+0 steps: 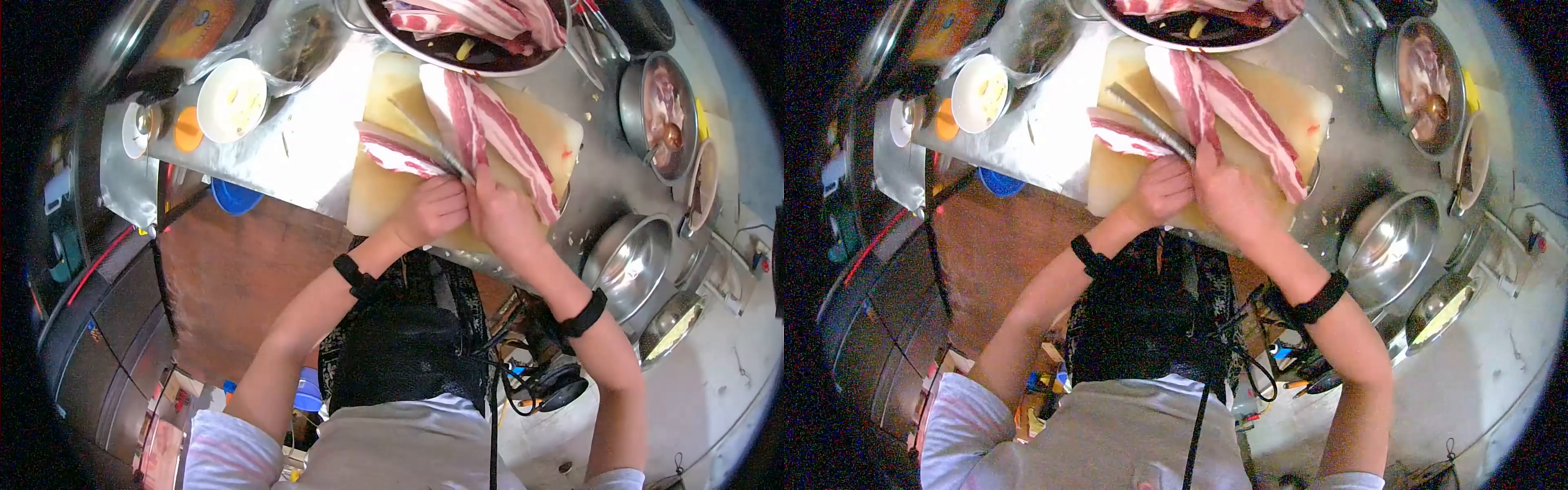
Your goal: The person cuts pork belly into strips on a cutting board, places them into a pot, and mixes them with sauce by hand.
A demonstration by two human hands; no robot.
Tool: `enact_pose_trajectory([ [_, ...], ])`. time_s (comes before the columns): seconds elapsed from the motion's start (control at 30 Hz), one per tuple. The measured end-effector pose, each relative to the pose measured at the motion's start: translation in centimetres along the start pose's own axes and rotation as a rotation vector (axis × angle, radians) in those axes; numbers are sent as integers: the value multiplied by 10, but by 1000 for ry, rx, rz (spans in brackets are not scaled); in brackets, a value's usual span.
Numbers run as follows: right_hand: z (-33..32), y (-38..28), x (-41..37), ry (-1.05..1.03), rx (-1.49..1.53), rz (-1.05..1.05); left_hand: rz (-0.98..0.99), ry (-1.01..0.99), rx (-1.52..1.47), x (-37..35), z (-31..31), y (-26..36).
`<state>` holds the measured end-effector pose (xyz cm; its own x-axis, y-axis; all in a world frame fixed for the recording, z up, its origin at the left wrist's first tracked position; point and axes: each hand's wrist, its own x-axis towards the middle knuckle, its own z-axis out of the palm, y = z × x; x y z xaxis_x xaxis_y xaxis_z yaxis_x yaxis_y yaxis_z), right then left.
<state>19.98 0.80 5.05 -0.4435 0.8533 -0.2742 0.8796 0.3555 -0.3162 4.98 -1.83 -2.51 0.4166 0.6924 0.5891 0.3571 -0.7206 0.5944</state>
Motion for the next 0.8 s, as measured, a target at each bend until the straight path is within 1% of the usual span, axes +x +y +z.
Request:
enact_pose_trajectory([
  [0.1,-6,-10,16,37,40,28,48,28,-1,5,3,-1],
  [0.17,-9,-10,26,70,77,29,44,137,-24,6,4,0],
  [0.23,-9,-3,39,238,211,-64,46,125,38,10,1,6],
  [0.27,-12,2,45,205,277,-27,44,116,89,13,-1,8],
  [0.3,-13,9,48,215,281,-36,51,115,101,14,-1,10],
  [0.37,-13,22,46,208,239,-46,-32,120,125,12,1,19],
  [0.4,-17,22,42,319,258,-94,-47,115,161,7,2,22],
  [0.43,-18,22,37,318,262,-103,-51,115,169,3,5,26],
  [0.5,-23,19,23,285,190,-1,-166,155,230,-2,12,36],
  [0.63,-39,15,-11,321,126,-10,-144,140,269,-6,20,37],
  [0.73,-52,29,-54,269,121,0,-115,124,307,-4,24,39],
  [0.8,-57,37,-83,148,161,42,-120,140,296,-5,30,36],
])
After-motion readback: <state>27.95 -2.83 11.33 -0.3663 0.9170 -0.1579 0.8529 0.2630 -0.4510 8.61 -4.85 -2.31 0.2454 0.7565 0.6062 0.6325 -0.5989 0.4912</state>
